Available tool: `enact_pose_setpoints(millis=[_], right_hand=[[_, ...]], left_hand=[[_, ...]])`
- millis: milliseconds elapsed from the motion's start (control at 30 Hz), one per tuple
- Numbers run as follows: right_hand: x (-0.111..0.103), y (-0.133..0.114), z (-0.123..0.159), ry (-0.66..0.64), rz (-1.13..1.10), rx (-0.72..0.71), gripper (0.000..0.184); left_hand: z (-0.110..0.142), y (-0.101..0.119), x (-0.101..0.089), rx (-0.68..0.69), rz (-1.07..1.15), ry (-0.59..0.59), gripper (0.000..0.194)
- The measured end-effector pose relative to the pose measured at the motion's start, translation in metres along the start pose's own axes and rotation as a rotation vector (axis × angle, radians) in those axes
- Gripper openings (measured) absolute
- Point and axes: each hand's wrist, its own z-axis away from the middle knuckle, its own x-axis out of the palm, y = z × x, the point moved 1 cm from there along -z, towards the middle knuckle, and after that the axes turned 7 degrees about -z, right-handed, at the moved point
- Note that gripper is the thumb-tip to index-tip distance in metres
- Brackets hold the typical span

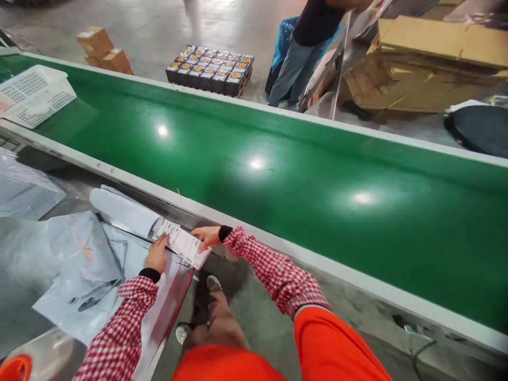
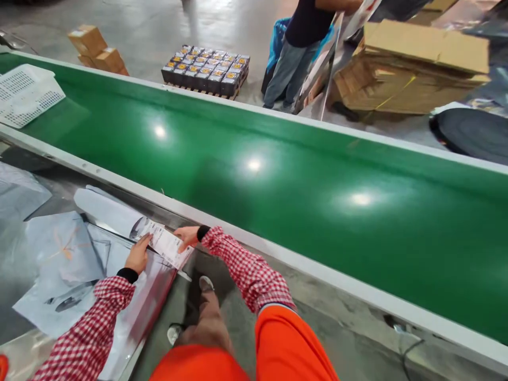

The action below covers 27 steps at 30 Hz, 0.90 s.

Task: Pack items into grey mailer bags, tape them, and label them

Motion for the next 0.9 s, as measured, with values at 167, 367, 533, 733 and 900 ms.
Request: enact_pose_setpoints(millis=[167,367,533,733,900], right_hand=[[0.000,0.056,0.045,-0.158,-0.259,-0.117,0.081],[0.019,0.072,0.054,0.108,-0.170,-0.197,0.041],[0.030,0.063,0.051,0.276,0.029,-0.290,0.031],[0.029,0.046,0.051,0.270,0.177,-0.338,0.022],[0.028,0.031,0.041,0.208,0.313,-0.305,0.021]], left_hand=[[0.005,0.019,-0.001,-0.001,-0.137,0.061,0.048],[0.015,0.044,0.019,-0.155,-0.266,0.162,0.066],[0.018,0.046,0.034,-0.146,-0.285,0.163,0.072],[0.015,0.047,0.038,-0.170,-0.301,0.140,0.072],[0.015,0.043,0.046,-0.174,-0.297,0.169,0.073]])
